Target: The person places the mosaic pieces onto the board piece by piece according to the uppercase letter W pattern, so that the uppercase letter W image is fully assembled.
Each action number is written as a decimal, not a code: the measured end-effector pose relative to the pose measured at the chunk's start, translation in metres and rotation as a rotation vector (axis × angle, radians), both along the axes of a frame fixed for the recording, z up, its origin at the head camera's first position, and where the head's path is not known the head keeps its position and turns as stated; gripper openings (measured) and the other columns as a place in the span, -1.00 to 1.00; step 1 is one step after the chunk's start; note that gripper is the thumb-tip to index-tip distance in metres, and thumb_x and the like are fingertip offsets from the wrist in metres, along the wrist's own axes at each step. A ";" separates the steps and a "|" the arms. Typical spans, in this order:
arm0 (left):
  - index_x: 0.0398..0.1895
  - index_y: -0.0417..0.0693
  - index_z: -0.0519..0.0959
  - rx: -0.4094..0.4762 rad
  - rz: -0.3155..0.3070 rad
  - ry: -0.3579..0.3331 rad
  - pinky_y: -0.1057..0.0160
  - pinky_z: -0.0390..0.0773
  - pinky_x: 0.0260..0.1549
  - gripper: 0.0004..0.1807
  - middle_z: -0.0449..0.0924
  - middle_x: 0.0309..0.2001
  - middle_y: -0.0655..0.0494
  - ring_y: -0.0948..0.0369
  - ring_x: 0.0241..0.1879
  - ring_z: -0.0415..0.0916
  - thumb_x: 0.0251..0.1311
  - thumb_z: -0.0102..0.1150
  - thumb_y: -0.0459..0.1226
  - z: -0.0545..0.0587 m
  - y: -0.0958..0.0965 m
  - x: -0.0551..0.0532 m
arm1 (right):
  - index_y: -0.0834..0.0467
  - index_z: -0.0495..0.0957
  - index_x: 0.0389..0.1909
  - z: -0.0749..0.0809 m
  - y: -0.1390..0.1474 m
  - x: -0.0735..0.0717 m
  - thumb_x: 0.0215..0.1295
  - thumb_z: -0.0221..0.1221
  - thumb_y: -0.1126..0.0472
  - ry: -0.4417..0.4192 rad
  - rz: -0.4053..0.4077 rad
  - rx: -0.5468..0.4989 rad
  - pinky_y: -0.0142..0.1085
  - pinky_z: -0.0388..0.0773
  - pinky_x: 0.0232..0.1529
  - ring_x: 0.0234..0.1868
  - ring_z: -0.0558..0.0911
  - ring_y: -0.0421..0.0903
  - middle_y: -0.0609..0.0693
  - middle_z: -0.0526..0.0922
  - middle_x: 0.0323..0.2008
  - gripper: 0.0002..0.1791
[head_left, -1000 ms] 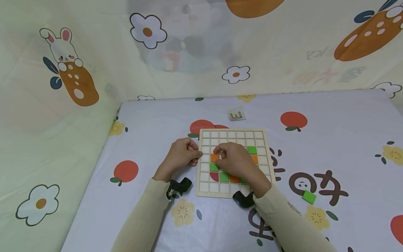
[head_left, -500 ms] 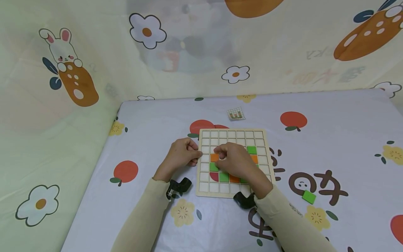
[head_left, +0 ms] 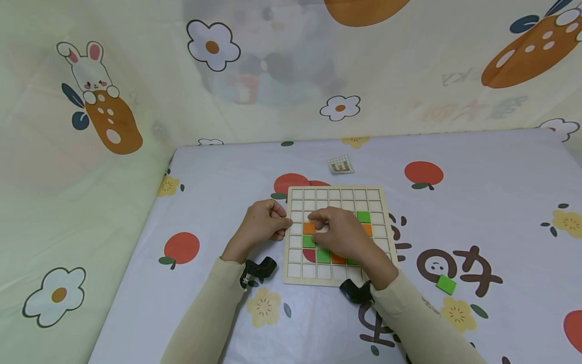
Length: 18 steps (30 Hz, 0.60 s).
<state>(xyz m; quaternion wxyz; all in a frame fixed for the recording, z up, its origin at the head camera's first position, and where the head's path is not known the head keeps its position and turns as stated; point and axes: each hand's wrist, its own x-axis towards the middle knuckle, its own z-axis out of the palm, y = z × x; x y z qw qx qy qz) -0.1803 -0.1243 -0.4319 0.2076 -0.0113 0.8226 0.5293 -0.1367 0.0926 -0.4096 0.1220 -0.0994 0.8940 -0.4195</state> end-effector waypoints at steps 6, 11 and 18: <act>-0.20 -0.22 0.57 0.009 0.000 0.003 0.30 0.74 -0.51 -0.79 0.67 -0.45 -0.03 0.21 -0.61 0.62 0.24 0.43 -0.37 0.000 0.000 0.000 | 0.20 0.69 0.17 -0.001 0.002 0.004 0.21 0.39 0.29 0.024 0.007 0.017 -0.21 0.54 -0.08 -0.10 0.57 -0.01 0.05 0.69 -0.05 -0.54; -0.21 -0.22 0.56 0.008 0.003 0.006 0.30 0.73 -0.51 -0.79 0.67 -0.46 -0.03 0.21 -0.61 0.62 0.24 0.44 -0.37 0.001 0.000 0.001 | 0.18 0.67 0.20 0.000 0.007 0.008 0.23 0.40 0.25 0.046 -0.013 0.014 -0.14 0.54 -0.05 -0.06 0.55 0.03 0.08 0.66 0.01 -0.52; -0.22 -0.22 0.56 -0.003 -0.003 0.016 0.31 0.73 -0.51 -0.80 0.64 -0.47 -0.04 0.21 -0.61 0.60 0.26 0.42 -0.36 0.002 0.000 0.001 | 0.18 0.67 0.21 0.006 0.025 0.019 0.21 0.40 0.21 0.130 -0.059 0.086 0.04 0.62 0.04 0.01 0.61 0.09 0.14 0.67 0.06 -0.50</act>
